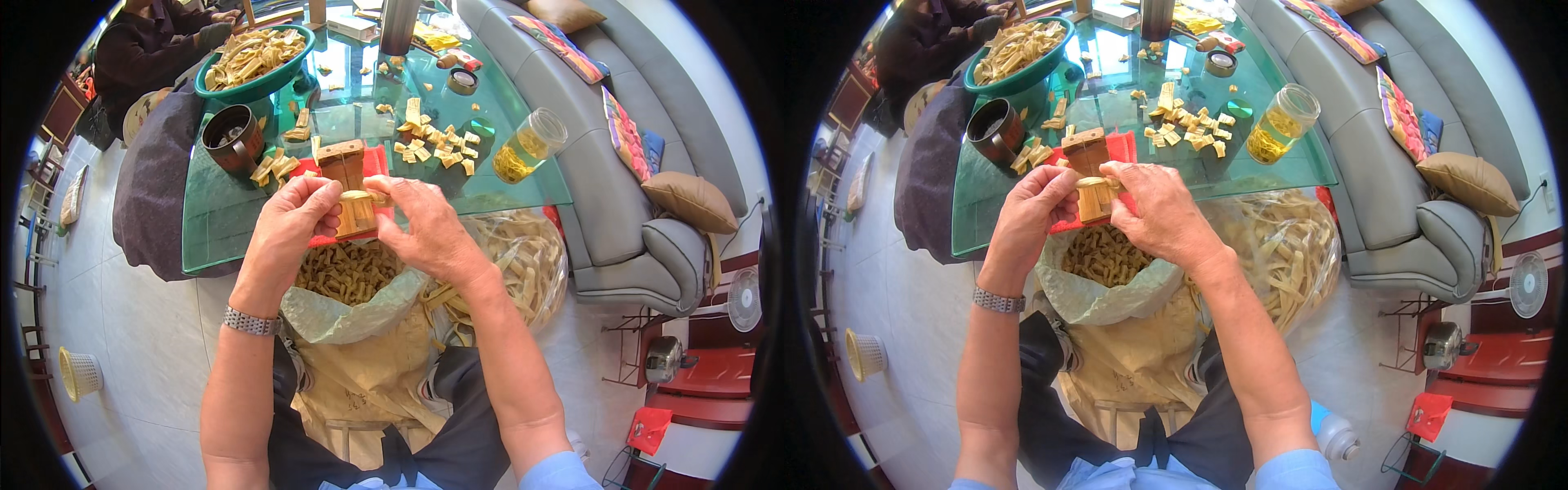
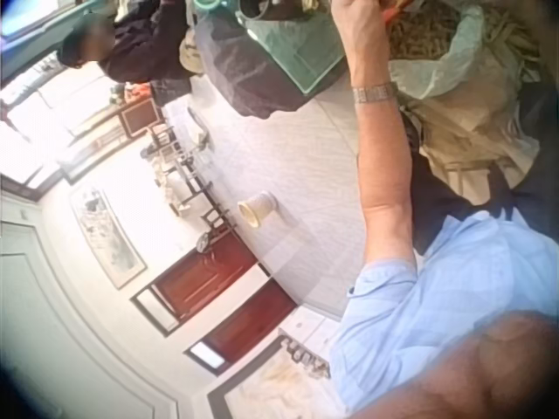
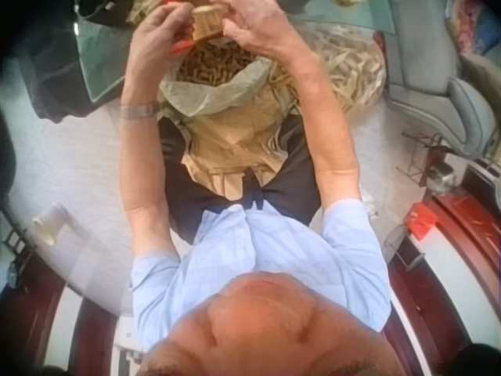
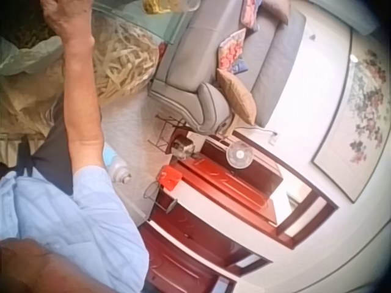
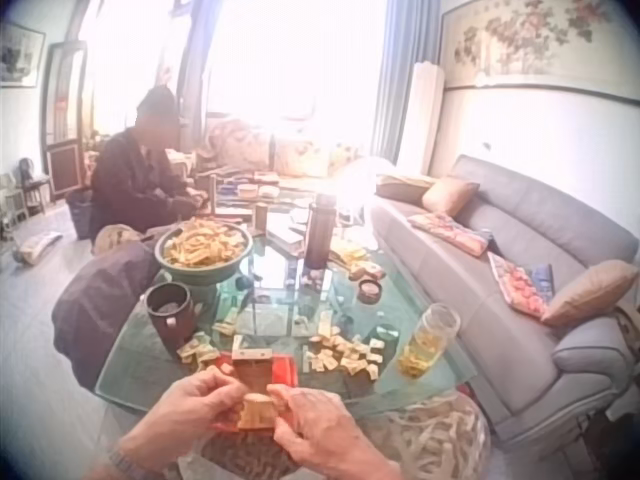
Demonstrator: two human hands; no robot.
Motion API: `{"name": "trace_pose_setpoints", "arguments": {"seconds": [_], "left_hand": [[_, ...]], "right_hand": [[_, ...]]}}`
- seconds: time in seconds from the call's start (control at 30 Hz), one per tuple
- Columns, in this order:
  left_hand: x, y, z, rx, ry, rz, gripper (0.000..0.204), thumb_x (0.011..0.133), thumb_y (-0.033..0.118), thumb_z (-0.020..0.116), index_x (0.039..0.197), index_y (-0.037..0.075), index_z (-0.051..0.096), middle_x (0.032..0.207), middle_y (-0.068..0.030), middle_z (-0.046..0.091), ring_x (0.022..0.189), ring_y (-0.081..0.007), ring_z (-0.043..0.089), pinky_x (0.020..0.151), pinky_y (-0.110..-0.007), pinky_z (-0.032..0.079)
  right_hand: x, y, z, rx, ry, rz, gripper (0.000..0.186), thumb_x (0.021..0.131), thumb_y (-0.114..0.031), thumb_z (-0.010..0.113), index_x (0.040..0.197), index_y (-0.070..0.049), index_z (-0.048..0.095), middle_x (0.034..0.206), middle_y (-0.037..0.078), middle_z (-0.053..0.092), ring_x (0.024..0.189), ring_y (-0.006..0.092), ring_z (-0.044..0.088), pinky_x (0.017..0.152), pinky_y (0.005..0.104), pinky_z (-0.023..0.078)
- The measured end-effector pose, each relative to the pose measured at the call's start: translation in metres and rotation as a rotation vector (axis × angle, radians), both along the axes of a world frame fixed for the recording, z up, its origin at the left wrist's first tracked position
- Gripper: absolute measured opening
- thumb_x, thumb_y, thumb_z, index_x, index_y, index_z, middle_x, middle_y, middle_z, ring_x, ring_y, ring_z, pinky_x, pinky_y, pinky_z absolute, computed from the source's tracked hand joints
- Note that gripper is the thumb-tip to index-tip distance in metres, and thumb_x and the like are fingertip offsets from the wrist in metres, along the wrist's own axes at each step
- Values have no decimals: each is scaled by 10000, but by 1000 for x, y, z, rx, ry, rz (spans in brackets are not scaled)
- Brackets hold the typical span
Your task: The person sits on the floor and repeatedly breaks dried vegetable strips into smaller pieces by hand. The broken pieces are placed into a cloth bag on the lap, while larger strips are taken from a plastic bag on the floor.
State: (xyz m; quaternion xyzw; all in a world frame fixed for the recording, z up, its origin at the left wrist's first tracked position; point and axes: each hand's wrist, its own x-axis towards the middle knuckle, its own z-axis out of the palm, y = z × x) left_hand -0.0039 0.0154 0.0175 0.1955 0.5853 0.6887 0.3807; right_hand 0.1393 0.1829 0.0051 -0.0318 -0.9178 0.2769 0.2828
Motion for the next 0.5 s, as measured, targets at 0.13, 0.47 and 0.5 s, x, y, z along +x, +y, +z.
{"name": "trace_pose_setpoints", "arguments": {"seconds": [0.13, 0.47, 0.5], "left_hand": [[1, 3, -1, -16, -1, 23, 199, 1034, 270, 692, 1013, 72, 677, 876, 25, 644, 789, -66, 604, 750, -233, 526], [-8, 11, -14, -115, 61, 98, 200, 1021, 265, 706, 1006, 69, 674, 857, 17, 649, 763, -70, 599, 707, -236, 514], [-9, 10, -18, -132, 78, 100, 201, 1017, 263, 710, 1008, 66, 677, 854, 14, 653, 763, -71, 602, 702, -236, 513]], "right_hand": [[-3, 3, -7, 164, -36, -84, 263, 927, -179, 714, 1174, -92, 690, 1024, 74, 737, 1052, 240, 679, 1041, 427, 431], [-19, -1, -16, 280, 70, -227, 183, 937, -161, 705, 1110, -103, 722, 976, 49, 743, 1004, 215, 692, 1044, 447, 421], [-21, -2, -19, 278, 65, -235, 181, 935, -162, 706, 1106, -104, 723, 971, 50, 744, 1000, 215, 693, 1043, 445, 422]]}}
